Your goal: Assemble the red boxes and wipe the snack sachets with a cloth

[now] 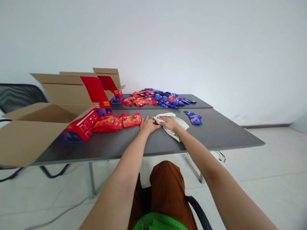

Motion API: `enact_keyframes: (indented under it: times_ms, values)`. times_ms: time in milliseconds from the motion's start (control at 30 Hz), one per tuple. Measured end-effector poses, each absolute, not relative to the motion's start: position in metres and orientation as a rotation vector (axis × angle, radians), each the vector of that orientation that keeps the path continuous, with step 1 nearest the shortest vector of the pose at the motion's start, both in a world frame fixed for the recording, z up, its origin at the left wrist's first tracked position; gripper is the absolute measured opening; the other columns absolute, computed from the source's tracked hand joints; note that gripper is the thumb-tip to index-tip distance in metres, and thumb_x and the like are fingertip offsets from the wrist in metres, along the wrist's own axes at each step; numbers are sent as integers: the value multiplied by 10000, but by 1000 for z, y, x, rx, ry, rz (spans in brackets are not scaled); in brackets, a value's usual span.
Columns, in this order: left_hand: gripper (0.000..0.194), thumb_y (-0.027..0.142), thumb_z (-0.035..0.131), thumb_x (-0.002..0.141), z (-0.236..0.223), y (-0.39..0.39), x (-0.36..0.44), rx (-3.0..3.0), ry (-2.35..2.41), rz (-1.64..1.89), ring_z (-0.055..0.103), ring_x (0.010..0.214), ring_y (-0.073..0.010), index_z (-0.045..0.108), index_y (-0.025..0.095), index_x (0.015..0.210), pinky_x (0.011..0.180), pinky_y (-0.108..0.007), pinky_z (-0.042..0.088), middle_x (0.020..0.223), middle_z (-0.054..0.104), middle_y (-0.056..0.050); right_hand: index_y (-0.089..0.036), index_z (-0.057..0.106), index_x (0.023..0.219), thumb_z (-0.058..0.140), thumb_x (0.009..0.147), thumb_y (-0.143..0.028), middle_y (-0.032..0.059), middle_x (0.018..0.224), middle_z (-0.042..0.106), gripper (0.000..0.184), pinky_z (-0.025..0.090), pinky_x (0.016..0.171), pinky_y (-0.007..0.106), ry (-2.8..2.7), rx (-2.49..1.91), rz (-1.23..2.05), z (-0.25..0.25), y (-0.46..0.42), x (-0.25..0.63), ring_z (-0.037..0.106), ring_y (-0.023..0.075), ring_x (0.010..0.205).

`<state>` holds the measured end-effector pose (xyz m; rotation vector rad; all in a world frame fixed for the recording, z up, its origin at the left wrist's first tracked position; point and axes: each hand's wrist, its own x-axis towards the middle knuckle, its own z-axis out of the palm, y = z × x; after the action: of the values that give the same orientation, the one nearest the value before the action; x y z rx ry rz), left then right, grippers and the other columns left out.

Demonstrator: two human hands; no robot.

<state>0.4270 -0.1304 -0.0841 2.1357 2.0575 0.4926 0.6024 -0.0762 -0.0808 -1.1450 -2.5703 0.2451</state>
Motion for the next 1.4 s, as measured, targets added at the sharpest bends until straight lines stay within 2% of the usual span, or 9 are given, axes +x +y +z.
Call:
enact_keyframes:
  times_ms: [100,233,400,567,767,1000,1133,1233,1400]
  values:
    - [772,784,426,754,-84,-132,427,2135,2049,480,221,1463,-278,515,355,1389,1189,-479,137,1530,383,45,-208,467,1444,427,938,-294,72,1446,503,514,283,1116,347,-2474,-1355,140,-81,-73,597,455,228,1328]
    - [788,802,435,735,-84,-132,428,2147,2074,483,254,1450,-285,535,356,1376,1182,-467,179,1527,386,48,-227,495,1421,445,948,-371,81,1399,551,497,327,1083,358,-2389,-1525,109,-76,-73,595,513,257,1272]
    - [764,800,442,732,-86,-129,428,2181,2101,479,311,1422,-295,563,368,1351,1164,-455,237,1507,417,58,-254,481,1436,519,878,-294,36,1464,486,561,282,1115,353,-2480,-1368,255,-70,-82,599,441,245,1335]
    - [756,782,462,740,-82,-133,429,2171,2126,455,336,1411,-291,605,314,1316,1155,-422,255,1469,483,0,-286,545,1382,499,803,-206,-18,1464,482,586,293,1109,334,-2545,-1158,462,-61,-96,601,454,212,1323]
    - [983,795,520,692,-80,-136,432,2110,2207,456,336,1414,-288,445,182,1456,1150,-392,251,1465,473,-144,-287,704,1201,472,720,-141,-60,1267,647,553,417,986,255,-2439,-1297,693,-52,-95,605,592,205,1170]
    - [917,738,575,709,-85,-131,431,2108,2216,473,368,1396,-293,461,205,1447,1136,-392,270,1469,469,-138,-264,779,1045,555,734,-219,-22,1019,750,386,491,878,273,-2308,-1290,687,-64,-88,603,673,241,981]
    - [891,717,575,725,-87,-130,429,2132,2186,477,354,1403,-298,463,204,1445,1144,-399,256,1463,482,-117,-288,762,1082,476,748,-157,-47,1100,728,459,475,911,245,-2346,-1085,700,-75,-87,600,667,191,1009]
    - [845,712,565,735,-90,-128,429,2136,2157,500,326,1419,-287,487,237,1428,1153,-413,242,1472,475,-83,-249,728,1159,461,760,-133,-27,1192,695,494,441,955,217,-2370,-1004,640,-80,-83,600,644,171,1072]
    - [766,786,521,710,-91,-128,431,2119,2097,542,267,1444,-289,591,334,1325,1175,-448,186,1520,400,26,-209,654,1279,472,885,-294,57,1264,657,442,395,1022,288,-2315,-1390,255,-81,-73,608,585,249,1187]
